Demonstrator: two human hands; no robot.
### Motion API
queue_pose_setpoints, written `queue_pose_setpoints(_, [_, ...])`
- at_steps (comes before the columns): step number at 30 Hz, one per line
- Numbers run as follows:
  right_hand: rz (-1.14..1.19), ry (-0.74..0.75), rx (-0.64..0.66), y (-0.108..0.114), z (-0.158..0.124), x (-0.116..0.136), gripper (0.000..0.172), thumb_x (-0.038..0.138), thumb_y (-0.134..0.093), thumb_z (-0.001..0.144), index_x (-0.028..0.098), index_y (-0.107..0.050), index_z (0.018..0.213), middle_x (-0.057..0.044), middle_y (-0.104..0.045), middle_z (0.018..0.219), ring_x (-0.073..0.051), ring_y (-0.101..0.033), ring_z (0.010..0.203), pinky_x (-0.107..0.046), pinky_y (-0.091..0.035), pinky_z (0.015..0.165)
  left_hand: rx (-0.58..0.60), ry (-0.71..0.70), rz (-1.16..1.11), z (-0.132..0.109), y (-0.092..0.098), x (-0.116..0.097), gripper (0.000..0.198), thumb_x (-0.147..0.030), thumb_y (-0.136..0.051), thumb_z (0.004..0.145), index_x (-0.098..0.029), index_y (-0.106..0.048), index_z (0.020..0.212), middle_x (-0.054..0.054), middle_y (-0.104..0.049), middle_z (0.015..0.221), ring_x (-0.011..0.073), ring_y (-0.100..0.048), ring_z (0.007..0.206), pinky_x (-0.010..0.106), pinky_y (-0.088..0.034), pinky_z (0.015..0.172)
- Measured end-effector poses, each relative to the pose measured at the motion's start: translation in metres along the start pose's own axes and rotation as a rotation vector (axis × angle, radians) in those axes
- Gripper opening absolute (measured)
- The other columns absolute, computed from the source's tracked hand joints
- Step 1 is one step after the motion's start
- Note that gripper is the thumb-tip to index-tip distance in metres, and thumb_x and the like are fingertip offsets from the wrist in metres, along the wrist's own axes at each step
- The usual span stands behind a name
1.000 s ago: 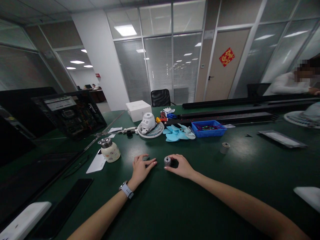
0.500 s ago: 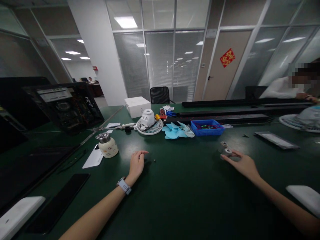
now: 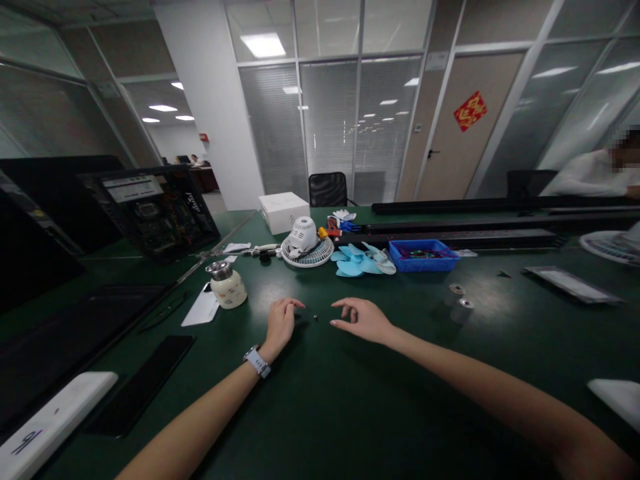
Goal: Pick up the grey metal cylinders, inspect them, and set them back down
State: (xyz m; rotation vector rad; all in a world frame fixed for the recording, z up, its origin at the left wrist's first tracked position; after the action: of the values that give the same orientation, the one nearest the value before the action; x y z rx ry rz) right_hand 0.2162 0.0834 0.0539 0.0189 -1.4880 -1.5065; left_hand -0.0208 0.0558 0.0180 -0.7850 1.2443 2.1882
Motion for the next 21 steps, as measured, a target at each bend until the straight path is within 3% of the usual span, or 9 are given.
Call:
queue_pose_setpoints(3, [-0.007, -0.004, 0.011, -0.04, 0.035, 0.0, 0.046, 0.054, -0.066, 0.075, 0.027, -0.069, 0.111, 0.0, -0.066, 0.081, -0.013, -0.057, 0.066, -0.027, -0.042, 0.061, 0.002, -0.002, 0.005, -0.001, 0.0, 0.0, 0.037, -0.017, -0.035, 0.086, -0.021, -0.069, 0.075, 0.006, -0.067, 0.086, 0.0222, -0.056, 0.091, 0.038, -0.041, 0.088])
queue_pose_setpoints(5, [-0.037, 0.008, -0.013, -0.055, 0.045, -0.003, 0.036, 0.053, -0.067, 0.075, 0.029, -0.074, 0.102, -0.001, -0.065, 0.079, -0.014, -0.058, 0.07, -0.027, -0.041, 0.062, 0.009, -0.007, -0.001, -0.001, -0.001, 0.0, 0.036, -0.017, -0.035, 0.087, -0.021, -0.069, 0.075, 0.006, -0.067, 0.087, 0.022, -0.055, 0.092, 0.038, -0.041, 0.088])
queue_pose_setpoints(9, [-0.02, 0.023, -0.053, -0.051, 0.04, -0.004, 0.022, 0.047, -0.066, 0.078, 0.03, -0.077, 0.087, -0.001, -0.064, 0.08, -0.014, -0.058, 0.07, -0.027, -0.043, 0.063, 0.02, -0.013, -0.008, 0.0, -0.003, 0.0, 0.036, -0.018, -0.035, 0.087, -0.021, -0.069, 0.075, 0.006, -0.067, 0.087, 0.0216, -0.055, 0.091, 0.039, -0.04, 0.089])
queue_pose_setpoints(11, [0.041, 0.035, -0.068, -0.027, 0.024, -0.006, 0.024, 0.046, -0.064, 0.08, 0.028, -0.076, 0.089, -0.002, -0.065, 0.083, -0.015, -0.058, 0.071, -0.028, -0.045, 0.064, 0.027, -0.01, -0.013, 0.001, -0.004, -0.001, 0.037, -0.018, -0.035, 0.088, -0.021, -0.069, 0.074, 0.006, -0.066, 0.087, 0.0216, -0.055, 0.092, 0.039, -0.04, 0.089])
queue_pose_setpoints(14, [0.058, 0.03, -0.171, 0.036, -0.013, -0.026, 0.031, 0.051, -0.058, 0.083, 0.027, -0.075, 0.094, -0.004, -0.067, 0.092, -0.018, -0.062, 0.083, -0.032, -0.049, 0.073, 0.046, -0.007, -0.024, 0.001, -0.005, -0.003, 0.037, -0.018, -0.034, 0.088, -0.021, -0.068, 0.073, 0.006, -0.066, 0.087, 0.0223, -0.055, 0.093, 0.041, -0.04, 0.09])
queue_pose_setpoints(16, [-0.04, -0.058, -0.349, 0.086, -0.046, -0.056, 0.036, 0.056, -0.058, 0.08, 0.026, -0.075, 0.093, -0.005, -0.069, 0.095, -0.02, -0.062, 0.087, -0.034, -0.049, 0.078, 0.057, -0.009, -0.028, 0.001, -0.006, -0.003, 0.036, -0.018, -0.034, 0.088, -0.021, -0.067, 0.072, 0.006, -0.066, 0.087, 0.0229, -0.055, 0.093, 0.041, -0.041, 0.089])
queue_pose_setpoints(18, [-0.135, -0.223, -0.502, 0.128, -0.079, -0.093, 0.043, 0.061, -0.057, 0.076, 0.024, -0.075, 0.09, -0.008, -0.07, 0.093, -0.023, -0.063, 0.083, -0.036, -0.048, 0.072, 0.06, -0.01, -0.028, 0.001, -0.006, -0.003, 0.036, -0.019, -0.034, 0.087, -0.021, -0.067, 0.072, 0.006, -0.065, 0.087, 0.0233, -0.055, 0.093, 0.041, -0.041, 0.088])
queue_pose_setpoints(21, [-0.217, -0.418, -0.585, 0.161, -0.117, -0.14, 0.048, 0.064, -0.058, 0.071, 0.022, -0.075, 0.085, -0.012, -0.072, 0.089, -0.025, -0.063, 0.074, -0.037, -0.046, 0.065, 0.059, -0.011, -0.025, 0.002, -0.007, -0.002, 0.036, -0.021, -0.034, 0.087, -0.022, -0.067, 0.072, 0.006, -0.066, 0.086, 0.0235, -0.056, 0.093, 0.041, -0.041, 0.088])
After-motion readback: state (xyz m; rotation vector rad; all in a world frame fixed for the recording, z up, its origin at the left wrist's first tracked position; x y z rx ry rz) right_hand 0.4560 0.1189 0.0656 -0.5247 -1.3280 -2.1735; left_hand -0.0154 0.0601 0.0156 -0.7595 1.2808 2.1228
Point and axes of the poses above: each hand's wrist, its own z-axis towards the middle knuckle, its own y-axis out of the back of the hand, x = y × z, the point moved 3 cm from there along z, towards the middle knuckle
